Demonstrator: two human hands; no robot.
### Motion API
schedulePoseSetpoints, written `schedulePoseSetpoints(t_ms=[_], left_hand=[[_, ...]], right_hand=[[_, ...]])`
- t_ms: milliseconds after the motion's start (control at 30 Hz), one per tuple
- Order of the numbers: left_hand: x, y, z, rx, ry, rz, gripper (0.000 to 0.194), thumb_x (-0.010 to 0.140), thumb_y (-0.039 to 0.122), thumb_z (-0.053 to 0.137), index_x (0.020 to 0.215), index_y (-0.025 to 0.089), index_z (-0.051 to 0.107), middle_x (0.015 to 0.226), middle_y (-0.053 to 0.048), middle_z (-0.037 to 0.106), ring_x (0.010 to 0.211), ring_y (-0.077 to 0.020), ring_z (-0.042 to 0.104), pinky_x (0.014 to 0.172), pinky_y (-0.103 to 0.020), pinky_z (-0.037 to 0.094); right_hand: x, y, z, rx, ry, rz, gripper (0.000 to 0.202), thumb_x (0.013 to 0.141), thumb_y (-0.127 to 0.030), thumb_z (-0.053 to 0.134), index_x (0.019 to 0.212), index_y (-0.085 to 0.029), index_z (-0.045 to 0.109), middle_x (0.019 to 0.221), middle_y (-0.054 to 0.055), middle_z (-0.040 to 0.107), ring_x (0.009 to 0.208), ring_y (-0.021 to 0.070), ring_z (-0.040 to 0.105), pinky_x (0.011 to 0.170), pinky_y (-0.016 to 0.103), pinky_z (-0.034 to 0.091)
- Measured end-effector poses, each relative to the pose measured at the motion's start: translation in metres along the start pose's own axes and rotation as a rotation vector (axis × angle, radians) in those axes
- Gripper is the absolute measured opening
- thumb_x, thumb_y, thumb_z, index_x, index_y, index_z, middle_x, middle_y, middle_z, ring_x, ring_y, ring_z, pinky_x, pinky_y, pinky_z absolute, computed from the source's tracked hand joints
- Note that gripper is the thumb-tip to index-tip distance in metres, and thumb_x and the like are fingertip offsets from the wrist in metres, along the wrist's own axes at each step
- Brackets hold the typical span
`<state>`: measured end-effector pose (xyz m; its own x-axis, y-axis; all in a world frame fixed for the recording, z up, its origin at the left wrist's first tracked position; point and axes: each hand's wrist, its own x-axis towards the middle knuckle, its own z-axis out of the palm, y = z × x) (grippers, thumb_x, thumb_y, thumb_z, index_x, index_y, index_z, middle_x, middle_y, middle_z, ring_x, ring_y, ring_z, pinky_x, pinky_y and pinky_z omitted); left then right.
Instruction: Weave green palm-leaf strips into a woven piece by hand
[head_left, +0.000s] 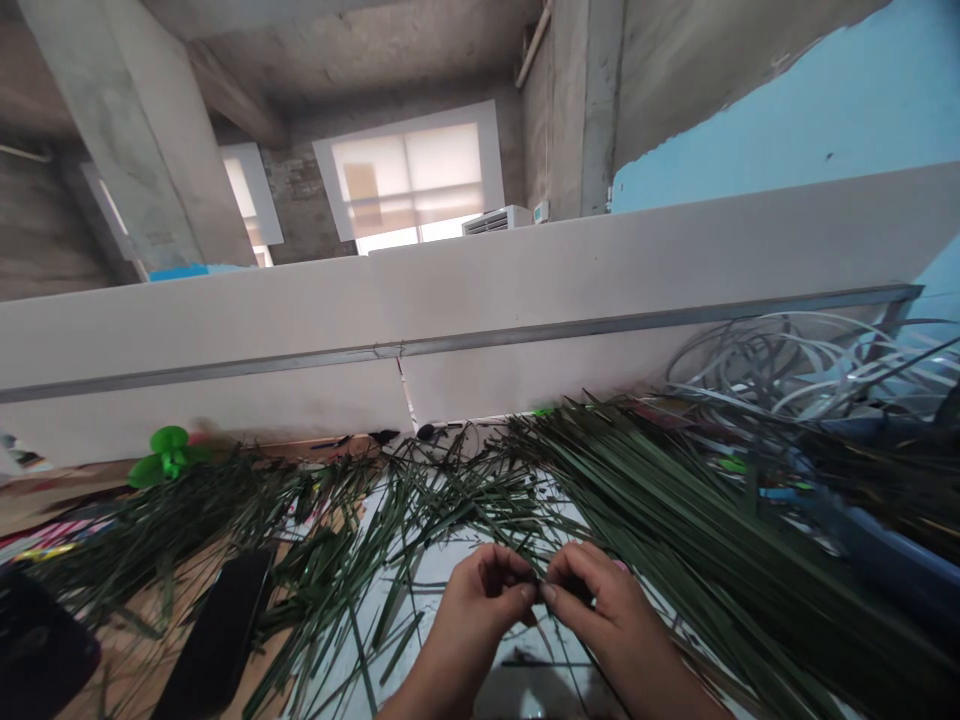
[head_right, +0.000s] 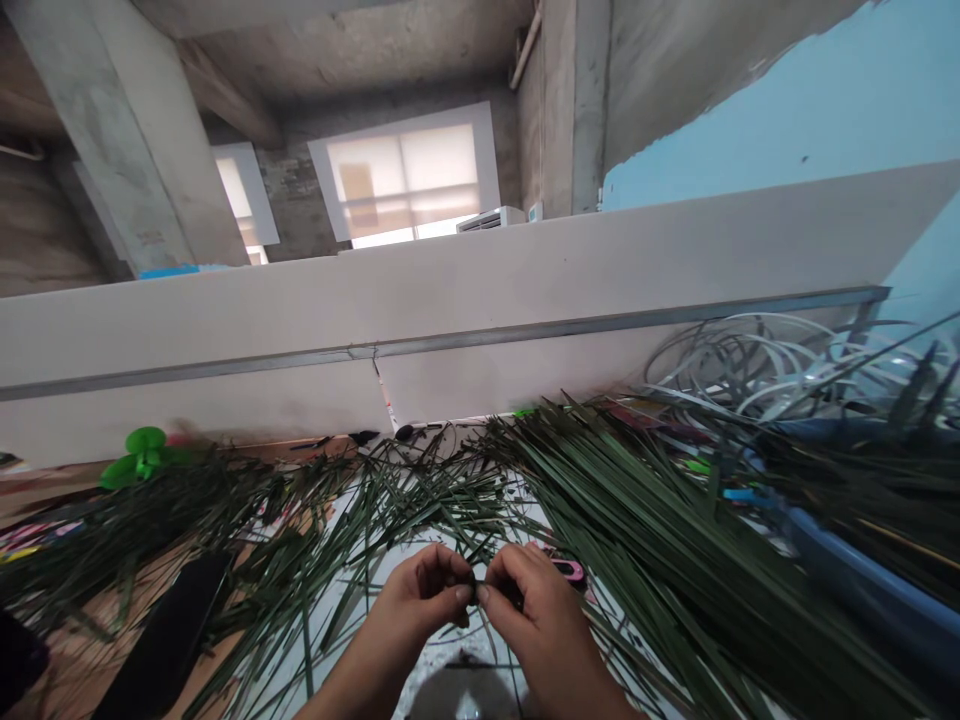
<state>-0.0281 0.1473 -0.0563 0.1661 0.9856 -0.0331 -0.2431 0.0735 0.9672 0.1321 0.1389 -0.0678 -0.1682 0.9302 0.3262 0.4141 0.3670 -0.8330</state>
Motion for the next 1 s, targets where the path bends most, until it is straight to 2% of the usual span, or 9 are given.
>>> schedulePoseSetpoints(t_ms=[200,400,733,1000], left_hand=[[0.006,-0.009,-0.01,-0.081,-0.02,-0.065,0.043,0.048,0.035,0.093,0.074,0.014,0.066,0.063,0.002,0.062,0.052,-0.0102,0.054,0.056,-0.026,0.044],[0.002,-0.003,-0.015,-0.121,-0.108,-0.059,0.032,0.06,0.028,0.09,0.081,0.013,0.07,0.071,0.0,0.064,0.061,-0.0109,0.056,0.062,-0.025,0.043],[-0.001,0.004,-0.017,-0.134,-0.197,-0.097,0.032,0.063,0.023,0.088,0.088,0.01,0.072,0.062,0.0,0.061,0.058,-0.0096,0.051,0.059,-0.023,0.036],[-0.004,0.013,-0.015,-0.018,-0.159,-0.097,0.025,0.06,0.021,0.083,0.077,0.011,0.068,0.058,0.002,0.058,0.054,-0.0092,0.049,0.054,-0.023,0.035]], right_hand=[[0.0,0.0,-0.001,0.076,-0.008,-0.002,0.017,0.088,-0.026,0.056,0.072,-0.022,0.053,0.077,0.0,0.054,0.076,0.0207,0.051,0.068,0.032,0.036],[0.0,-0.001,-0.001,0.163,-0.033,-0.001,0.018,0.089,-0.029,0.056,0.073,-0.021,0.055,0.078,0.0,0.055,0.077,0.0204,0.052,0.069,0.031,0.037],[-0.001,0.0,0.0,0.301,-0.093,0.033,0.02,0.09,-0.033,0.058,0.075,-0.021,0.056,0.079,-0.001,0.053,0.078,0.0198,0.051,0.071,0.03,0.039],[0.002,-0.002,-0.002,0.248,-0.13,0.005,0.02,0.09,-0.031,0.06,0.073,-0.02,0.057,0.078,-0.001,0.053,0.076,0.0191,0.05,0.068,0.029,0.037]])
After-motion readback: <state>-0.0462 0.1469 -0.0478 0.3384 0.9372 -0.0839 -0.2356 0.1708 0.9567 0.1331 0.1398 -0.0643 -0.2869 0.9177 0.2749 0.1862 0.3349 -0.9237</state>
